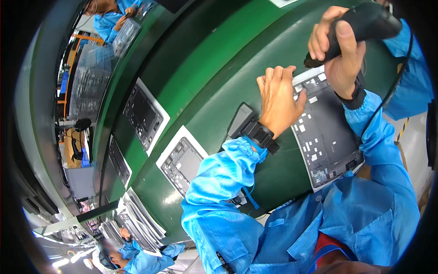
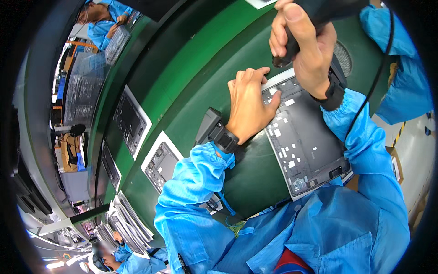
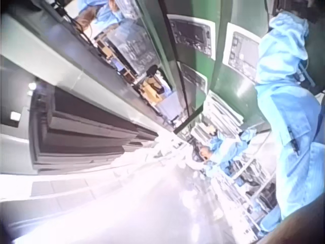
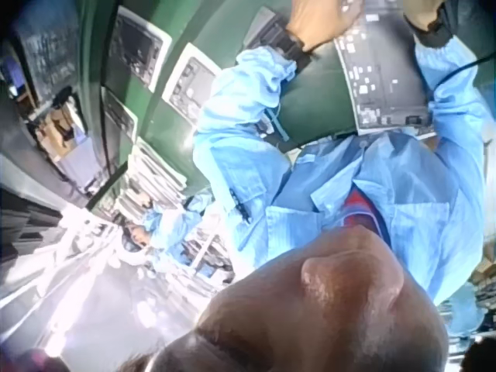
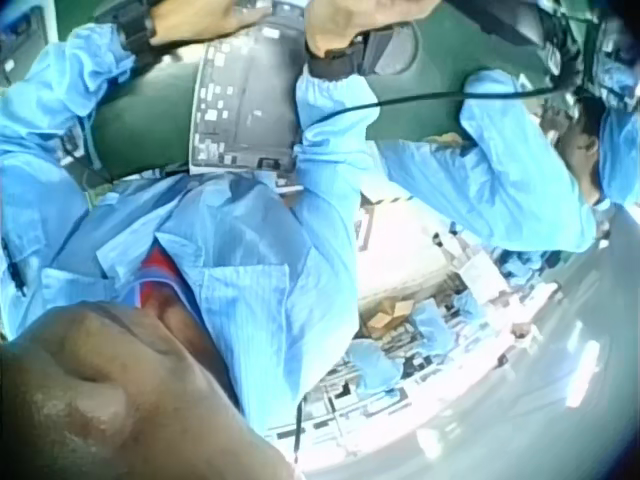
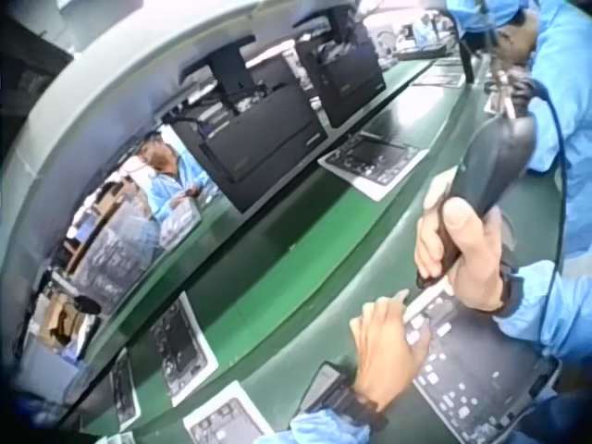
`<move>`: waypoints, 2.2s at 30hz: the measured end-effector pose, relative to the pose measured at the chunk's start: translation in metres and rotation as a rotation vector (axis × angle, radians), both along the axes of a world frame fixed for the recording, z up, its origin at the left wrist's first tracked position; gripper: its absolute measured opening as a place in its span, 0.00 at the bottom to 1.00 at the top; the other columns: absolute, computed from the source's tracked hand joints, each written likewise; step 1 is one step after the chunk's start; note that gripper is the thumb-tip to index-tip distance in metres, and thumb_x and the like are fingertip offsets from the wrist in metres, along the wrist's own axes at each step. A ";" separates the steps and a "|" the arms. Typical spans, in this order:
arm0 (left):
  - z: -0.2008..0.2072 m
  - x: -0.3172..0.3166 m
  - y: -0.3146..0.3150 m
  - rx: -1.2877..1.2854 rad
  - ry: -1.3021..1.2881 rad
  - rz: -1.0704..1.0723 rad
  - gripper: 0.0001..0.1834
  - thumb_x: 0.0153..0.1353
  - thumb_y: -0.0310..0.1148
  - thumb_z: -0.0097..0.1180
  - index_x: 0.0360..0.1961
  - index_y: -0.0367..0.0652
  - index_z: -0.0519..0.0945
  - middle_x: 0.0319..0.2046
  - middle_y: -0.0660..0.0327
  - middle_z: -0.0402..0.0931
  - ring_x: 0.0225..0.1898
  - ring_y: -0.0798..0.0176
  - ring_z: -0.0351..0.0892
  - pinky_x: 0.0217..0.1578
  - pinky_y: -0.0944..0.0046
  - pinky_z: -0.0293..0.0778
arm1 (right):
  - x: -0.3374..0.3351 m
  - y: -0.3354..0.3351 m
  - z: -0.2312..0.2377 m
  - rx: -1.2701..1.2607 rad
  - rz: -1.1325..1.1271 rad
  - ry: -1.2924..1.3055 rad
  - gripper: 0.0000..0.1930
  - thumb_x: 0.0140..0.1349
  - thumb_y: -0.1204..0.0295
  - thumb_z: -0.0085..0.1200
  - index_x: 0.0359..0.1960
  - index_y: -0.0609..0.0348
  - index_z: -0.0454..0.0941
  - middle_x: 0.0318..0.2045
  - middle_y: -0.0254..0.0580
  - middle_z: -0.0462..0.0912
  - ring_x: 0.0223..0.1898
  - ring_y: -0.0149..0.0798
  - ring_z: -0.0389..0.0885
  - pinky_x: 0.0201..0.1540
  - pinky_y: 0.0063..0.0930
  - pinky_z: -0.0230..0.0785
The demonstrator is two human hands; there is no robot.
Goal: Assembling electronic tablet components using a power screwdriver on a production line.
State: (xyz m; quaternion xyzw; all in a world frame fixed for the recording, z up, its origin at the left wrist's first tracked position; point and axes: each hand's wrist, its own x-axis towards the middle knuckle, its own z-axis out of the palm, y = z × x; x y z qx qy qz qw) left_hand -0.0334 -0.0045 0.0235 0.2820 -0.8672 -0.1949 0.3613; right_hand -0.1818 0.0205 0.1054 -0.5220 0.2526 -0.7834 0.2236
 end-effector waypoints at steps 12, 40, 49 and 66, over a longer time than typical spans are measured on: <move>0.025 -0.018 -0.052 0.060 -0.245 -0.116 0.02 0.52 0.22 0.64 0.28 0.35 0.83 0.30 0.47 0.83 0.40 0.42 0.82 0.44 0.48 0.77 | -0.074 0.031 0.040 -0.171 -0.183 -0.030 0.15 0.77 0.65 0.47 0.50 0.68 0.72 0.21 0.35 0.70 0.19 0.28 0.68 0.23 0.23 0.62; 0.044 -0.168 -0.230 -0.223 -0.460 -0.047 0.13 0.48 0.31 0.64 0.35 0.36 0.85 0.32 0.43 0.85 0.39 0.39 0.86 0.44 0.46 0.82 | -0.148 0.014 -0.022 0.051 -0.457 0.010 0.09 0.72 0.74 0.55 0.48 0.64 0.74 0.23 0.30 0.73 0.21 0.23 0.68 0.25 0.19 0.61; 0.093 -0.027 -0.057 -0.213 -0.424 -0.183 0.06 0.50 0.25 0.61 0.30 0.36 0.79 0.28 0.46 0.80 0.33 0.41 0.83 0.34 0.49 0.78 | -0.152 0.022 -0.029 0.078 -0.438 0.044 0.09 0.73 0.68 0.57 0.45 0.61 0.76 0.22 0.29 0.73 0.21 0.22 0.67 0.26 0.20 0.59; 0.019 0.033 0.083 -0.003 -0.090 -0.113 0.19 0.52 0.37 0.71 0.42 0.39 0.81 0.41 0.52 0.78 0.43 0.47 0.76 0.47 0.51 0.69 | -0.144 0.016 -0.026 0.056 -0.303 0.058 0.12 0.76 0.64 0.53 0.49 0.62 0.76 0.23 0.34 0.72 0.21 0.27 0.70 0.25 0.22 0.64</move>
